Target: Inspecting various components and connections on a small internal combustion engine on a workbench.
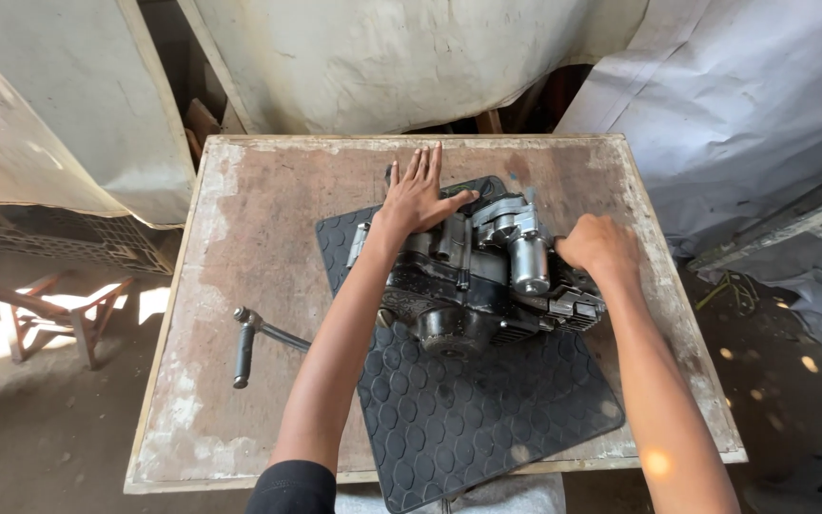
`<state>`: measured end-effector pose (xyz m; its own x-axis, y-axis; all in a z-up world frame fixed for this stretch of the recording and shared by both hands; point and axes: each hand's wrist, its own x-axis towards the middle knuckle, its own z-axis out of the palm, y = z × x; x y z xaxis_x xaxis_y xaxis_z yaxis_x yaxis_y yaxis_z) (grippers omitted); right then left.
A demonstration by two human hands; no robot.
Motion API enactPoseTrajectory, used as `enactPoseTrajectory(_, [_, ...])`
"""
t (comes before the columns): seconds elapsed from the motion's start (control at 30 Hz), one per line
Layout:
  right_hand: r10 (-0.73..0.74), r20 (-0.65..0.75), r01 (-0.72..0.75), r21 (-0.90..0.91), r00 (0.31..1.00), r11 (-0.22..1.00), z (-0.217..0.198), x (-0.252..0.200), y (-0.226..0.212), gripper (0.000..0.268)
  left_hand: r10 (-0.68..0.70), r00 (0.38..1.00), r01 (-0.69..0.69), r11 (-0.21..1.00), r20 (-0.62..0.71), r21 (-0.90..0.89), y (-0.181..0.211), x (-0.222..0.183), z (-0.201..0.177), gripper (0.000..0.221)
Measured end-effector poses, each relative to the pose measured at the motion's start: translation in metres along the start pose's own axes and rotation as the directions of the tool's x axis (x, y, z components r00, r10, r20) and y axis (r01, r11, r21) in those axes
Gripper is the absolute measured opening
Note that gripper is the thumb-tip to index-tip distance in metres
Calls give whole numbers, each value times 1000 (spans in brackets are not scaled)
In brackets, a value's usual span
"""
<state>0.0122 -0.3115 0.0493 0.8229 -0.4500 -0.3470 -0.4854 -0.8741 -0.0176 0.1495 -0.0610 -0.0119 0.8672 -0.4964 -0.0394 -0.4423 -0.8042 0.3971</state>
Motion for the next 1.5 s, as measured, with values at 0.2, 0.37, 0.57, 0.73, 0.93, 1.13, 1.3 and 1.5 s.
enactPoseTrajectory(0.2, [5, 21, -6, 38, 1000, 999, -7, -10, -2, 64, 22, 999, -23, 999, 29, 42, -5, 4, 6, 109])
enactPoseTrajectory(0.37, [2, 6, -3, 40, 1000, 999, -8, -16, -2, 65, 47, 999, -47, 992, 5, 116, 10, -28, -1, 112])
enactPoseTrajectory(0.57, [-16, -48, 18, 51, 999, 999, 6, -3, 3, 66, 103, 994, -96, 985, -40, 146, 26, -80, -10, 120])
enactPoseTrajectory(0.73, [-10, -71, 13, 40, 997, 999, 6, -11, 2, 66, 173, 982, -154, 966, -77, 209, 33, -112, -2, 123])
enactPoseTrajectory(0.93, [-28, -94, 34, 59, 995, 998, 8, -14, 5, 67, 134, 984, -119, 985, -118, 126, 34, -105, 1, 127])
enactPoseTrajectory(1.13, [-34, -137, 42, 50, 990, 998, 9, -12, 4, 63, 35, 999, -37, 997, -34, -66, 35, -72, -13, 112])
enactPoseTrajectory(1.3, [-21, -108, 24, 25, 994, 999, 16, 10, 8, 62, -84, 996, 83, 996, -13, -35, 18, -20, 0, 106])
enactPoseTrajectory(1.5, [-26, -40, 27, 49, 999, 998, 6, 1, 6, 65, -159, 987, 161, 981, 21, -106, 11, 4, -6, 108])
